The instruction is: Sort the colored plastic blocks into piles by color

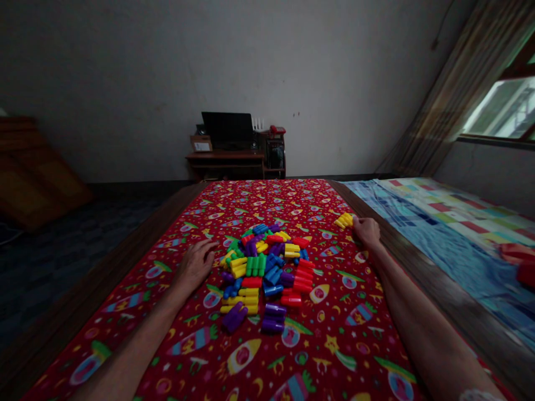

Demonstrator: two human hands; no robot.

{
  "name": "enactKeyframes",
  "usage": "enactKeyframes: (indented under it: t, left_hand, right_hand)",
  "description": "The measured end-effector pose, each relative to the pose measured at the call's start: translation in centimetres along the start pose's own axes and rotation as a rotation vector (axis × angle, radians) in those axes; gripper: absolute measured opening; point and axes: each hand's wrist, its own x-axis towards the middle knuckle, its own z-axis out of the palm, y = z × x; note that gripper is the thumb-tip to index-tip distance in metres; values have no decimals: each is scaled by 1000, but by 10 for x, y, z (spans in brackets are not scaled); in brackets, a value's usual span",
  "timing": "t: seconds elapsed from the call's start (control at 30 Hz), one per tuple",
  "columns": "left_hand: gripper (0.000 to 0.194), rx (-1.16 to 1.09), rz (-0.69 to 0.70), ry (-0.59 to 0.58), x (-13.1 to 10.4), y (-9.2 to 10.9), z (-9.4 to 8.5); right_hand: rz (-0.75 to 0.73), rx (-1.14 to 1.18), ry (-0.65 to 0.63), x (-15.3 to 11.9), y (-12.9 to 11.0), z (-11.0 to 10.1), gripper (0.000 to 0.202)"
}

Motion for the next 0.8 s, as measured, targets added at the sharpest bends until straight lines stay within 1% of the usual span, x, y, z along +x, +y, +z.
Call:
enactKeyframes:
  t: [0.07, 0.13, 0.2, 0.23, 0.27, 0.3, 0.37, 0.4, 0.43, 0.47, 0.53, 0.57, 0.63, 0.7, 0.8]
  left_hand:
    - [43, -2, 7, 5, 0, -1, 0]
    - [42, -5, 11, 15, 0, -1, 1]
    - [41, -9, 10, 14, 0, -1, 1]
    - [41, -10, 9, 9, 0, -1, 0]
    - [41, -11, 10, 2, -1, 0, -1]
    - [42, -11, 11, -5, -1, 0, -2]
    - [42, -6, 10, -11, -1, 2, -4]
    - [42, -3, 8, -12, -1, 3, -5]
    - [42, -1, 6, -13, -1, 3, -5]
    - [41, 0, 5, -15, -1, 4, -6]
    - [41, -3, 7, -16, -1, 5, -6]
    - [41, -5, 8, -14, -1, 5, -6]
    - [41, -8, 7, -10, 0, 5, -6]
    - [42, -8, 4, -12, 0, 3, -5]
    - [42, -1, 5, -7, 0, 1, -3]
  right_hand:
    - [-11, -20, 60, -2, -2, -1, 39]
    - [-62, 4, 109, -6, -12, -3, 39]
    - [-192, 70, 106, -16, -31, -5, 37]
    - [-294, 114, 68, -24, -43, -6, 37]
    - [-422, 156, -6, -34, -57, -7, 37]
    - [-560, 184, -121, -46, -70, -7, 37]
    - [-848, 162, -439, -72, -94, -7, 33]
    - [-958, 108, -569, -84, -102, -6, 31]
    - [-1047, 39, -654, -96, -109, -5, 31]
    - [-1108, -35, -689, -105, -113, -5, 31]
    - [-1172, -138, -663, -115, -116, -4, 31]
    - [-1183, -154, -637, -115, -115, -4, 29]
    - [-1154, -133, -567, -106, -111, -5, 29]
    - [-1071, -87, -409, -88, -105, -8, 33]
    - [-869, -121, -120, -54, -88, -10, 34]
